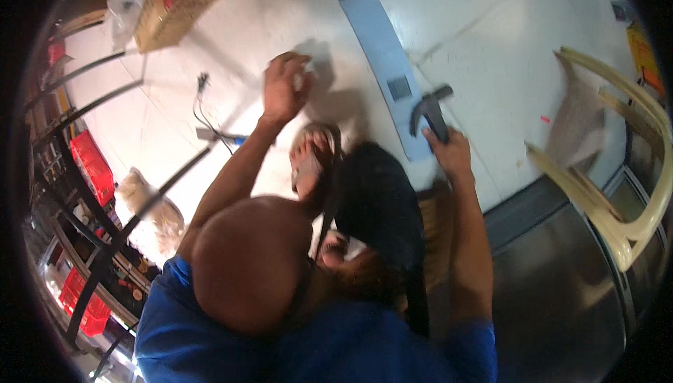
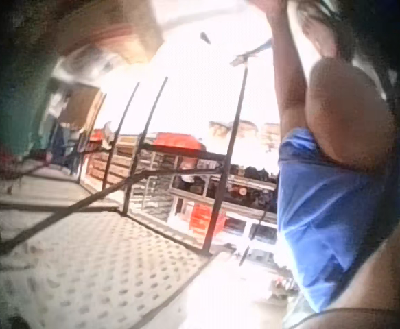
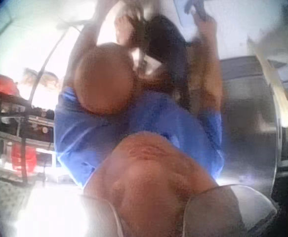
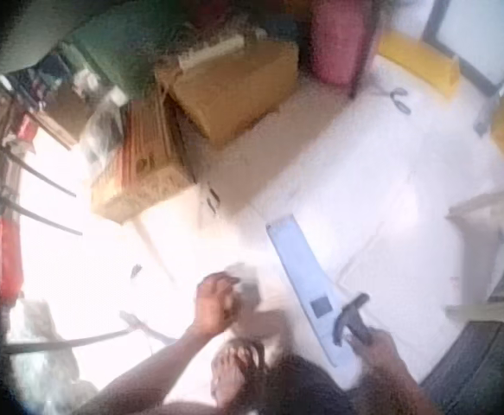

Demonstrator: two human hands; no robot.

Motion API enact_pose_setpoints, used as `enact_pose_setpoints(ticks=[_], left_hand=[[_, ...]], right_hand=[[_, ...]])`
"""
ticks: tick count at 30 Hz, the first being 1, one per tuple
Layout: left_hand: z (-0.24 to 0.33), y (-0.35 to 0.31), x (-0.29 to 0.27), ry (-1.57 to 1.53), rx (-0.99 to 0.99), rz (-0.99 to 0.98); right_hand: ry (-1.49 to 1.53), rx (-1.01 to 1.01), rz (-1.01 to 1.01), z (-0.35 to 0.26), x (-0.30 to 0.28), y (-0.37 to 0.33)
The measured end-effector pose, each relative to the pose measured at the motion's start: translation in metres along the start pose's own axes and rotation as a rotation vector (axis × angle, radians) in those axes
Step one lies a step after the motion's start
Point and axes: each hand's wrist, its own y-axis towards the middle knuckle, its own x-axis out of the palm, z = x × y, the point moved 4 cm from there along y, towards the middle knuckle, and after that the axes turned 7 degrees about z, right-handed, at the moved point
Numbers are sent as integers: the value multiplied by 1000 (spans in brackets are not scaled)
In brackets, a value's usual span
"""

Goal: The person uses a hammer and a blue plastic tool to secure a metal strip onto a white surface. They then move to a counter, attach a blue plastic cover to a light fixture, and use a power drill to fasten screws into the assembly.

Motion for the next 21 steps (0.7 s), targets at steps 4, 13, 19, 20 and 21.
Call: enact_pose_setpoints(ticks=[4,13,19,20,21], left_hand=[[-43,-100,-70,221,-132,-32],[-96,-149,-108,414,-65,-416],[-99,-106,-93,187,-29,-430],[-70,-83,-86,136,26,-438],[-42,-67,-74,156,23,-479]], right_hand=[[13,-51,-54,-30,11,-12],[2,-136,-282,-59,40,-31],[60,-174,-172,-37,34,-62],[119,-75,-236,-30,30,-62],[177,16,-303,-27,24,-62]])
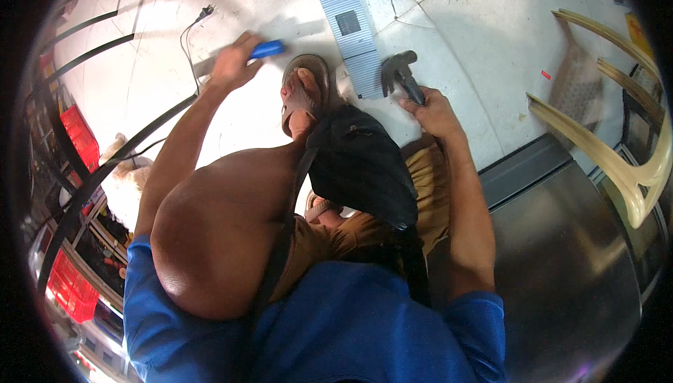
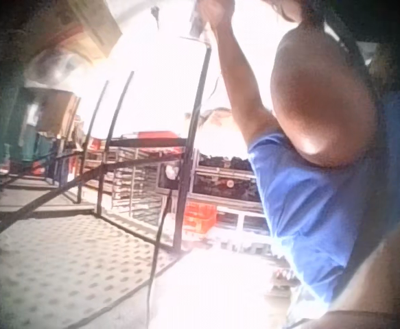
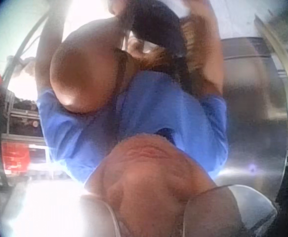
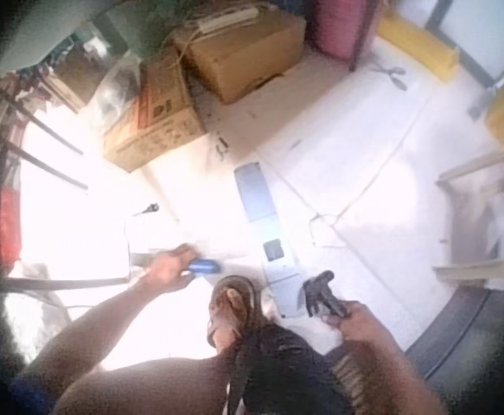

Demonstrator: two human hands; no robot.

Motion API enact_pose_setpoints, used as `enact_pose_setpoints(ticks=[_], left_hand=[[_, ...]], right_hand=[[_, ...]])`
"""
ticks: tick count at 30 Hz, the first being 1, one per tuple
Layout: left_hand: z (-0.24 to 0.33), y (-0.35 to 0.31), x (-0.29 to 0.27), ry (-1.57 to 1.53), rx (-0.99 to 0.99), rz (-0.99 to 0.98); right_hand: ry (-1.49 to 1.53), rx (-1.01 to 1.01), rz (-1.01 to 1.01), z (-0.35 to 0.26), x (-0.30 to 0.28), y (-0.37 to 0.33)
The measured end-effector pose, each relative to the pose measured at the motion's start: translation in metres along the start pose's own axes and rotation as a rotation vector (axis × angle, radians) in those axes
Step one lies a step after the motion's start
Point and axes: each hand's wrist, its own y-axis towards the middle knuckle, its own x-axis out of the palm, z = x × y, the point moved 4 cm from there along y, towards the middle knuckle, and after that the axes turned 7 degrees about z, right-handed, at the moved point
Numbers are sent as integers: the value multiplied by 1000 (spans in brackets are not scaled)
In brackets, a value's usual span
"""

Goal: The person uses a hammer and a blue plastic tool to secure a metal strip onto a white surface. They then move to a counter, attach a blue plastic cover to a light fixture, and use a power drill to fasten screws into the assembly.

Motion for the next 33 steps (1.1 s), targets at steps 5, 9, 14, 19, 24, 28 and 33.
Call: enact_pose_setpoints(ticks=[5,9,14,19,24,28,33], left_hand=[[101,79,41,216,278,55],[96,89,45,299,269,27],[58,87,20,328,362,-147],[24,68,15,334,447,-78],[47,62,-3,223,333,12],[152,71,-29,8,117,63],[226,105,1,-270,329,381]], right_hand=[[316,92,-49,5,-12,-13],[440,114,26,6,-26,-38],[495,161,29,21,-27,-49],[475,184,22,21,-20,-62],[585,198,42,29,-27,-64],[507,154,234,7,-47,-73],[346,-6,527,-15,-104,-69]])
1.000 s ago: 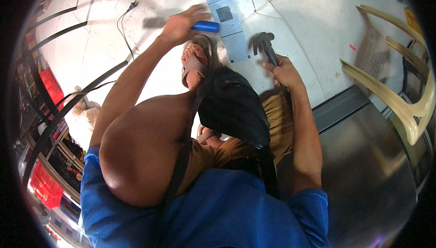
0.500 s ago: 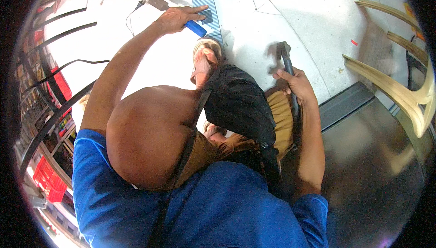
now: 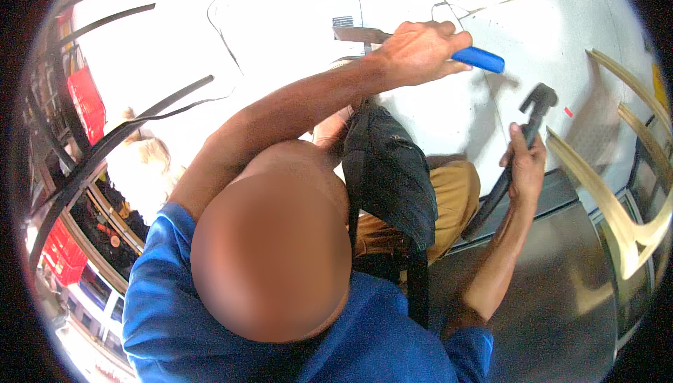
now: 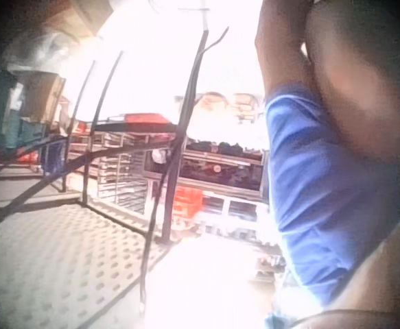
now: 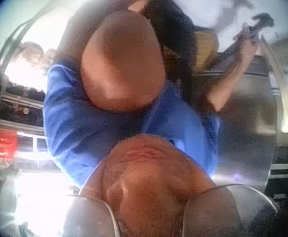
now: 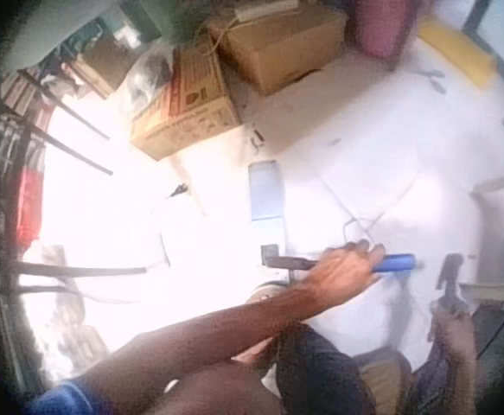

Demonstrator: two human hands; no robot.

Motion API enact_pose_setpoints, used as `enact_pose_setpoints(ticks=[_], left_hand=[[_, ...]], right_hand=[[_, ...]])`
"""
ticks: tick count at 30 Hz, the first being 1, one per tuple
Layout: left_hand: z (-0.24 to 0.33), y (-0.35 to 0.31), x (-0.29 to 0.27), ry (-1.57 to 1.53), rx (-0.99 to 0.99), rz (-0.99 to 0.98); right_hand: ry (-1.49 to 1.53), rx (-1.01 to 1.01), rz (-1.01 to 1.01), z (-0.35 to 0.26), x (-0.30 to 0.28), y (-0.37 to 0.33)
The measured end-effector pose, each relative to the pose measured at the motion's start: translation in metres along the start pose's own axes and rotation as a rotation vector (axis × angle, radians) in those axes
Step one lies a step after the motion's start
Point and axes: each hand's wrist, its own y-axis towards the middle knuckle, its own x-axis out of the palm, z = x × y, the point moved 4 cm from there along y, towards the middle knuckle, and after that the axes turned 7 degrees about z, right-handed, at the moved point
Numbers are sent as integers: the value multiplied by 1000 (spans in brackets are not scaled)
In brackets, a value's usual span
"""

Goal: The person uses a hammer and a blue plastic tool to secure a metal strip onto a white surface. They then move to a counter, attach a blue plastic cover to a light fixture, and use a power drill to fasten screws into the assembly.

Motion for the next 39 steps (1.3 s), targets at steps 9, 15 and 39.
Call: enact_pose_setpoints(ticks=[9,15,39], left_hand=[[-41,10,28,18,-203,-205],[-53,22,35,-19,-319,-108],[-62,24,38,-140,-385,-117]], right_hand=[[25,17,52,-10,-10,17],[-5,41,12,-4,-2,20],[12,11,1,-58,36,26]])
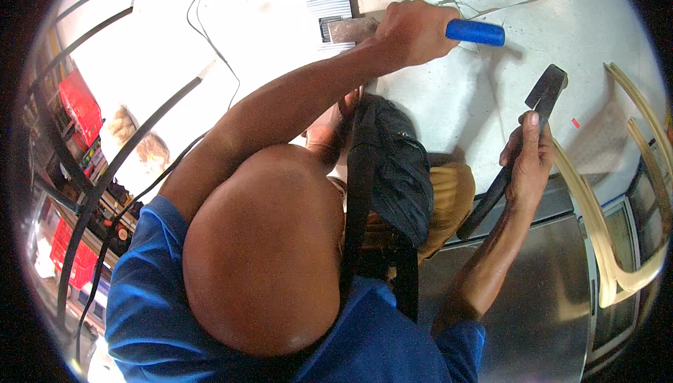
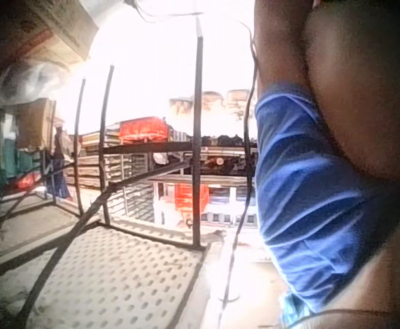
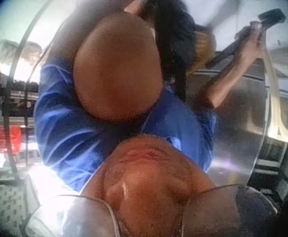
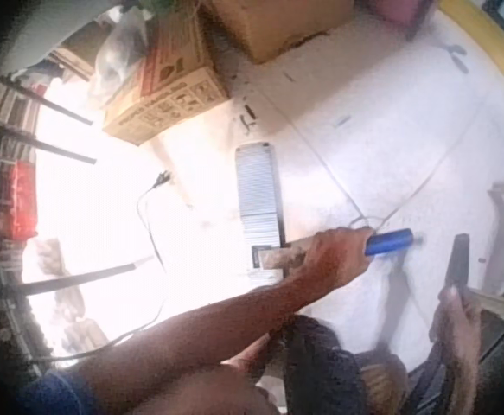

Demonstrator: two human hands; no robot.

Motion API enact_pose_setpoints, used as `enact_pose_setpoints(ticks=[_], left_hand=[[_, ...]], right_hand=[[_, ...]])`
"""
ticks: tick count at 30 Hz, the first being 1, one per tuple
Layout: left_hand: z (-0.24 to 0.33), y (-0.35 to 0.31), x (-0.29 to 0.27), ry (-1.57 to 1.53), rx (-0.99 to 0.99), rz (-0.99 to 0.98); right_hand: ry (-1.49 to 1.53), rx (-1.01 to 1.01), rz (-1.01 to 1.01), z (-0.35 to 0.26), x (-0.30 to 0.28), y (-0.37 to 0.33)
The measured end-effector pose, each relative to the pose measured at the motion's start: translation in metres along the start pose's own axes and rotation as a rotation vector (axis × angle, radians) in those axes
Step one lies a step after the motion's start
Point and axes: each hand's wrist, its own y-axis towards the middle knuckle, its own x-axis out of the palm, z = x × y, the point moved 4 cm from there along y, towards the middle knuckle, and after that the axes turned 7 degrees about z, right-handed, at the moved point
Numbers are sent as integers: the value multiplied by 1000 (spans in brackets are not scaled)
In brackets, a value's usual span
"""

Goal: The person uses a hammer and a blue plastic tool to secure a metal strip onto a white surface. They then move to a counter, attach a blue plastic cover to a light fixture, and use a power drill to fasten screws into the assembly.

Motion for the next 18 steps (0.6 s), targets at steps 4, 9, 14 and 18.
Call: enact_pose_setpoints(ticks=[4,9,14,18], left_hand=[[7,-7,-9,13,10,-11],[9,-11,-7,-7,133,8],[6,-9,-8,-23,98,27],[8,-10,-11,-32,115,45]], right_hand=[[86,-35,28,-6,2,2],[107,-6,26,-13,6,4],[47,-23,13,-13,6,3],[57,-34,8,-14,6,-1]])
